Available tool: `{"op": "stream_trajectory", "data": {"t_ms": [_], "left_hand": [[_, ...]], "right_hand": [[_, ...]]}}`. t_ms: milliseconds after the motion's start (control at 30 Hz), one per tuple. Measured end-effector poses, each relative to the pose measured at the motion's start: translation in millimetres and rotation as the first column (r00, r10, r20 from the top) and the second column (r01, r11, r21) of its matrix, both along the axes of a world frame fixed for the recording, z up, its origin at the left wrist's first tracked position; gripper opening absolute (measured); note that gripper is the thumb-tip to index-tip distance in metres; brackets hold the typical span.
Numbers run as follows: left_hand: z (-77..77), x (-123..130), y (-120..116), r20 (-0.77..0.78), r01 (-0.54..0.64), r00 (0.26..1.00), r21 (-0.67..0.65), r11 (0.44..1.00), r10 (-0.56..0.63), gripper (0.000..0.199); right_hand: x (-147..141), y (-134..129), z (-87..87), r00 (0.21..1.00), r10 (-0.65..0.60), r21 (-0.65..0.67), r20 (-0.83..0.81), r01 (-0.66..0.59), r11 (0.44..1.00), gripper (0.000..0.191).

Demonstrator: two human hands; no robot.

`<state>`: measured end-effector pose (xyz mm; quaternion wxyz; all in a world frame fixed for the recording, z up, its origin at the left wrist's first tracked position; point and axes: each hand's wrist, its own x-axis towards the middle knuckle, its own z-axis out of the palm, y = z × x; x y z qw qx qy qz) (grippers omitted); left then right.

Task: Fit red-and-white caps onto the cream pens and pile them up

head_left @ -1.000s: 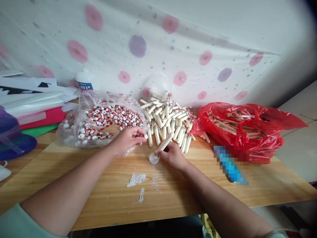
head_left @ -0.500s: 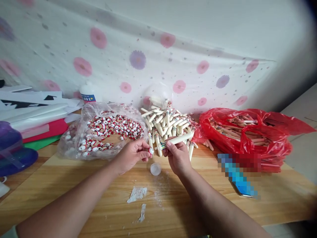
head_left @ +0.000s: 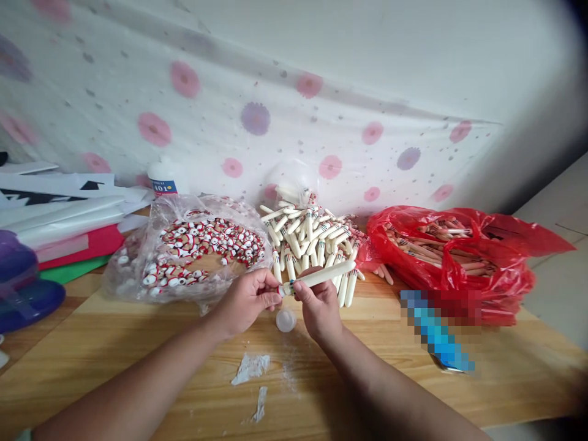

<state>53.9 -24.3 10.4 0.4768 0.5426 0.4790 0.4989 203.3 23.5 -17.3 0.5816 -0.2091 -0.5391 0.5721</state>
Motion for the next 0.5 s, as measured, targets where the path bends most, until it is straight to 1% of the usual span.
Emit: {"op": "stream_trajectory", "data": {"t_ms": [100, 167, 233, 300, 333, 367, 400, 433, 467, 500], "left_hand": [[-1.8, 2, 0, -0.033, -0.004, 0.999, 0.013, 1.0, 0.004, 0.013], [-2.6, 3, 1, -0.052, 0.016, 0.999, 0.011, 1.0, -0.015, 0.015], [-3.1, 1, 3, -0.111, 0.015, 0.994, 0.035, 0.999, -0.011, 0.019], [-3.2, -7, 8, -0.243, -0.041, 0.968, 0.09, 0.995, 0.062, 0.024], [-3.1, -14, 11, -0.326, -0.093, 0.937, 0.121, 0.988, 0.128, 0.028], [-3.1, -23, 14, -0.413, -0.154, 0.888, 0.153, 0.976, 0.205, 0.033], [-3.1, -34, 18, -0.49, -0.223, 0.825, 0.175, 0.959, 0.282, 0.039], [-3.4, -46, 22, -0.556, -0.296, 0.751, 0.2, 0.934, 0.357, 0.04], [-4.3, -60, 26, -0.62, -0.355, 0.67, 0.216, 0.909, 0.409, 0.038], [-5.9, -73, 30, -0.672, -0.402, 0.591, 0.234, 0.885, 0.446, 0.035]], "right_hand": [[-3, -1, -0.8, 0.999, -0.025, 0.018, 0.04, 0.025, 1.0, 0.023], [-2, 1, 1.0, 0.998, -0.018, 0.01, 0.065, 0.018, 1.0, 0.025], [5, 7, 5.5, 0.995, 0.04, -0.013, 0.09, -0.039, 0.999, 0.025], [18, 19, 13.8, 0.992, 0.097, -0.048, 0.078, -0.093, 0.994, 0.025], [25, 29, 19.4, 0.995, 0.082, -0.057, 0.061, -0.079, 0.995, 0.025], [32, 40, 25.8, 0.998, 0.025, -0.052, 0.05, -0.022, 0.998, 0.024], [38, 54, 32.9, 0.996, -0.071, -0.03, 0.06, 0.073, 0.997, 0.023], [42, 70, 40.2, 0.974, -0.19, 0.018, 0.124, 0.189, 0.982, 0.021], [45, 86, 47.2, 0.925, -0.306, 0.091, 0.223, 0.293, 0.952, 0.021], [45, 103, 53.4, 0.85, -0.396, 0.176, 0.346, 0.356, 0.918, 0.024]]}}
